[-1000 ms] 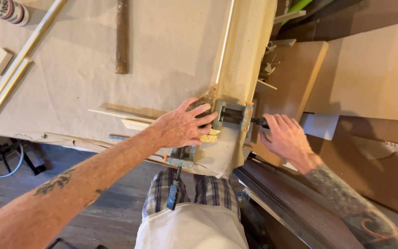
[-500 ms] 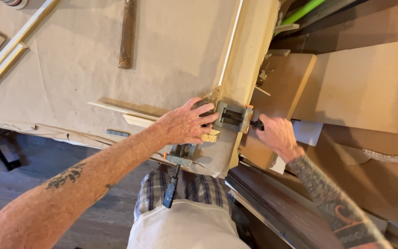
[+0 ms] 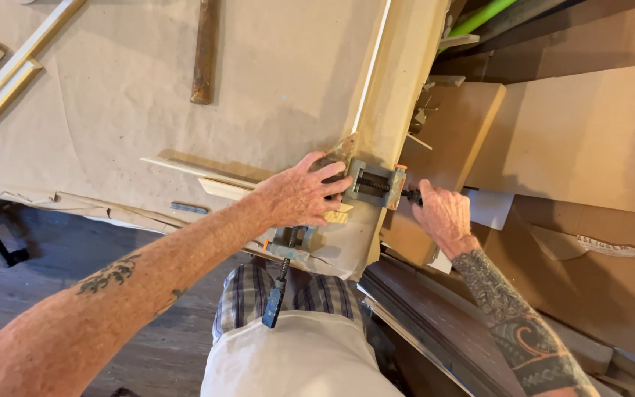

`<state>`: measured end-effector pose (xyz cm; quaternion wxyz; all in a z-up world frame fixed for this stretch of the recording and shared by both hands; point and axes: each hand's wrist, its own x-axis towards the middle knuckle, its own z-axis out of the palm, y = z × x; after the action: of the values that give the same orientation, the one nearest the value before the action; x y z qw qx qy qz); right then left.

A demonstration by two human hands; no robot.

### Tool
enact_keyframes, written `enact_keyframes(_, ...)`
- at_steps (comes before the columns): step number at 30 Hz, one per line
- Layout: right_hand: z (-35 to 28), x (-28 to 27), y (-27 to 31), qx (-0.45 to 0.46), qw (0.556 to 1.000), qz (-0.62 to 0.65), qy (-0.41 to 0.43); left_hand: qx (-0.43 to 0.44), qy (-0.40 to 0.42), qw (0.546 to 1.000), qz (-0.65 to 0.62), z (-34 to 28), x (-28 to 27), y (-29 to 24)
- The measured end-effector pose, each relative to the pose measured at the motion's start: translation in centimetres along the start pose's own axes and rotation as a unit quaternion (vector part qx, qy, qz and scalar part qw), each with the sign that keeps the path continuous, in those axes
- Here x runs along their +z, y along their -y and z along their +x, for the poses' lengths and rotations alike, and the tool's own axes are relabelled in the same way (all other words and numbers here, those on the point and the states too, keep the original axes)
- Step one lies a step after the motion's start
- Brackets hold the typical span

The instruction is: The person is assembling a wooden frame by applying glue to thin wood strips, trimming them with a utility knife, and securing them in a corner clamp.

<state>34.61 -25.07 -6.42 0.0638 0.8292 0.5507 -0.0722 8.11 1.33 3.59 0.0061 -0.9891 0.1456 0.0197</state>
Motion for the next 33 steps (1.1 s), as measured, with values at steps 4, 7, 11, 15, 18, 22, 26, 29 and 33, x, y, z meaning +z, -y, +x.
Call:
enact_keyframes(4, 1.2, 1.0, -0.5, 0.047, 0.992, 0.04, 0.109, 0.008, 0.008, 1.0, -0.004, -0.1, -0.1, 0.2)
enact_keyframes(7, 1.3, -0.1, -0.1, 0.049, 0.993, 0.054, 0.093, 0.004, 0.006, 1.0, 0.008, 0.1, -0.3, 0.1)
enact_keyframes(11, 1.9, 1.5, -0.4, 0.064, 0.989, 0.053, 0.12, 0.007, 0.014, 1.0, 0.001, -0.2, -0.5, 0.4)
enact_keyframes(15, 2.0, 1.3, -0.8, 0.057, 0.985, 0.096, 0.129, 0.009, -0.002, 1.0, -0.022, -0.1, 0.6, 0.2)
enact_keyframes(18, 2.9, 0.4, 0.1, 0.061, 0.979, 0.089, 0.171, 0.003, -0.02, 1.0, -0.018, -0.2, 0.6, 0.1)
enact_keyframes(22, 3.8, -5.8, 1.3, 0.038, 0.979, 0.103, 0.175, -0.017, -0.039, 0.999, -0.016, 0.6, 0.5, 0.0)
enact_keyframes(26, 2.6, -6.2, 1.4, 0.041, 0.98, 0.062, 0.183, -0.027, -0.111, 0.992, -0.059, 1.2, 3.7, -1.2)
enact_keyframes(29, 2.7, -6.9, 1.1, 0.015, 0.982, 0.059, 0.178, -0.064, -0.135, 0.987, -0.06, 1.8, 3.8, -1.8)
enact_keyframes(33, 1.2, -6.6, -0.3, 0.053, 0.99, 0.072, 0.105, -0.138, -0.099, 0.984, -0.052, 1.9, 2.6, -3.8)
